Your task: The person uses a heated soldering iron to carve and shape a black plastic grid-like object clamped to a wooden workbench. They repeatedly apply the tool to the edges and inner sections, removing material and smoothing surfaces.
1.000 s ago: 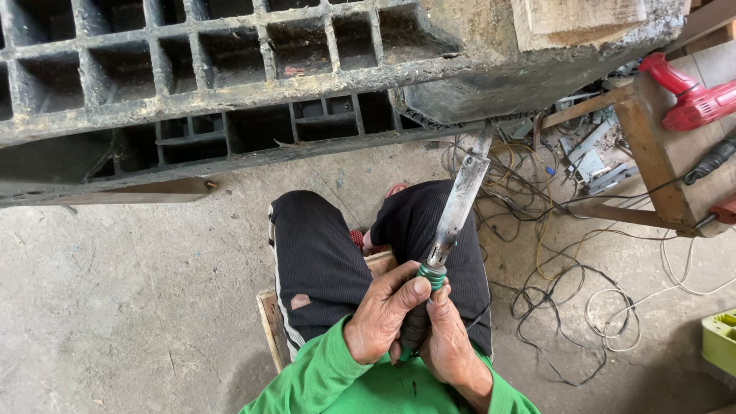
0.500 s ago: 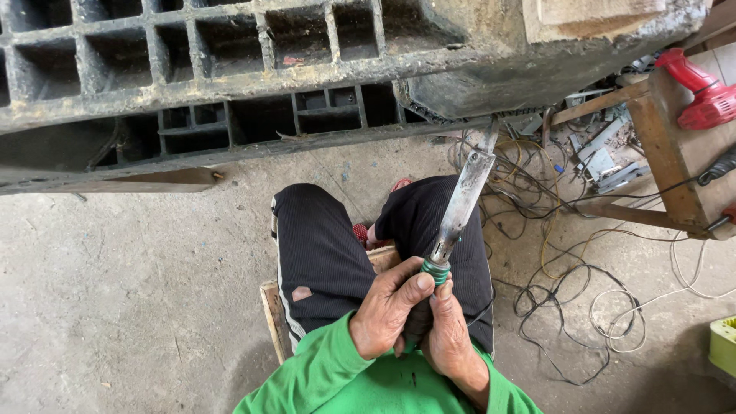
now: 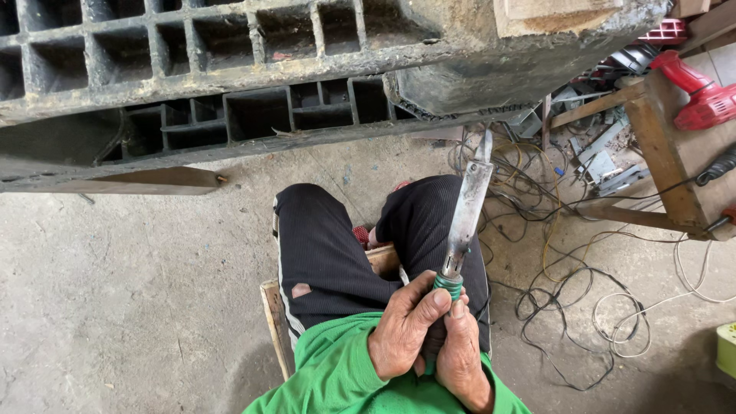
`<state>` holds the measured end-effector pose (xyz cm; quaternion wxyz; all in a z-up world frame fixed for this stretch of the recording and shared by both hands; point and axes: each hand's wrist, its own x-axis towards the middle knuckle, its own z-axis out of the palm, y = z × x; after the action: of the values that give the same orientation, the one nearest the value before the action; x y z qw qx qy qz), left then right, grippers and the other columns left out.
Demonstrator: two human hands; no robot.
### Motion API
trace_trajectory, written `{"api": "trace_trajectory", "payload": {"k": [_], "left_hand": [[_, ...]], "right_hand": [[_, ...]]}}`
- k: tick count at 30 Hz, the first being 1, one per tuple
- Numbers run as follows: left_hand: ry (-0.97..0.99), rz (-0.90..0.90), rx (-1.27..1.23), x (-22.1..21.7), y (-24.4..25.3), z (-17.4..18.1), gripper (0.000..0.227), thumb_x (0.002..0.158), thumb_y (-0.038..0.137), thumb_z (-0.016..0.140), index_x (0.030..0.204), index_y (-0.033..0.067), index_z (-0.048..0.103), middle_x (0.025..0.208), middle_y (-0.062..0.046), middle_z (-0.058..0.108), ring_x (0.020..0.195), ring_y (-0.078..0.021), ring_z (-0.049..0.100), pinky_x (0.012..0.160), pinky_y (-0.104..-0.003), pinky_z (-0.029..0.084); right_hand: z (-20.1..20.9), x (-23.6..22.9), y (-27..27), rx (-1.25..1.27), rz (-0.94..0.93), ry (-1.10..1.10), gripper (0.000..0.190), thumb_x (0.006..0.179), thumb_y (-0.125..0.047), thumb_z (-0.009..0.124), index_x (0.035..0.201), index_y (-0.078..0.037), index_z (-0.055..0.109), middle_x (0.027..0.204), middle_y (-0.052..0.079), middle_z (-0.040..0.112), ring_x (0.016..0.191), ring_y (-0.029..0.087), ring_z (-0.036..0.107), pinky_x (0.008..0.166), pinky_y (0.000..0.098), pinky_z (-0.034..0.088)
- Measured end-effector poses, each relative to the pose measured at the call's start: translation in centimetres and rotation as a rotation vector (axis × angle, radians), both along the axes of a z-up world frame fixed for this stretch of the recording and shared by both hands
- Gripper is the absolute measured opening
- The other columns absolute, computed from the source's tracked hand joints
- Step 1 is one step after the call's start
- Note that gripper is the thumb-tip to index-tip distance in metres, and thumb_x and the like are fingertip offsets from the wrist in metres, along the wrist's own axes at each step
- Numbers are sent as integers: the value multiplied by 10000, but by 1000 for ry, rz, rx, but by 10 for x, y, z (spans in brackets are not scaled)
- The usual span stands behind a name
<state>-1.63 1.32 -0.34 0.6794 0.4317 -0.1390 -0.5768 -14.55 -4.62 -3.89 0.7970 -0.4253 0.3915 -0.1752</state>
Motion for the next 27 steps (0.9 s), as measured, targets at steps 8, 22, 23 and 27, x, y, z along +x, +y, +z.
{"api": "trace_trajectory", "payload": {"k": [8,22,23,27], "left_hand": [[-18,32,5,2,-1,4,426,1044,419,602,1164,13,657,1050,-52,712,1006,-134,667,920,-284,553],[223,-118,24,15,0,39,407,1010,393,693,1151,19,616,1006,-60,676,722,-83,588,457,-184,460],[277,-123,-3,17,-3,39,405,988,387,700,1137,22,608,1061,-67,703,777,-91,631,472,-192,483],[366,-132,-40,23,-4,40,401,987,356,728,1156,15,602,1168,-126,728,976,-127,709,746,-222,603]], "right_hand": [[7,7,-4,21,6,-75,508,1073,-427,326,1108,14,575,668,128,642,378,166,539,333,285,424],[47,-15,-7,601,67,-158,645,1066,-681,329,1245,-86,502,725,157,632,440,297,579,385,409,471],[47,-15,-8,592,-48,-2,544,1004,-652,350,1292,-209,482,717,134,636,383,290,554,329,403,440],[47,-14,-9,627,-18,-68,529,977,-636,354,1395,-314,395,740,162,639,404,309,569,339,401,449]]}}
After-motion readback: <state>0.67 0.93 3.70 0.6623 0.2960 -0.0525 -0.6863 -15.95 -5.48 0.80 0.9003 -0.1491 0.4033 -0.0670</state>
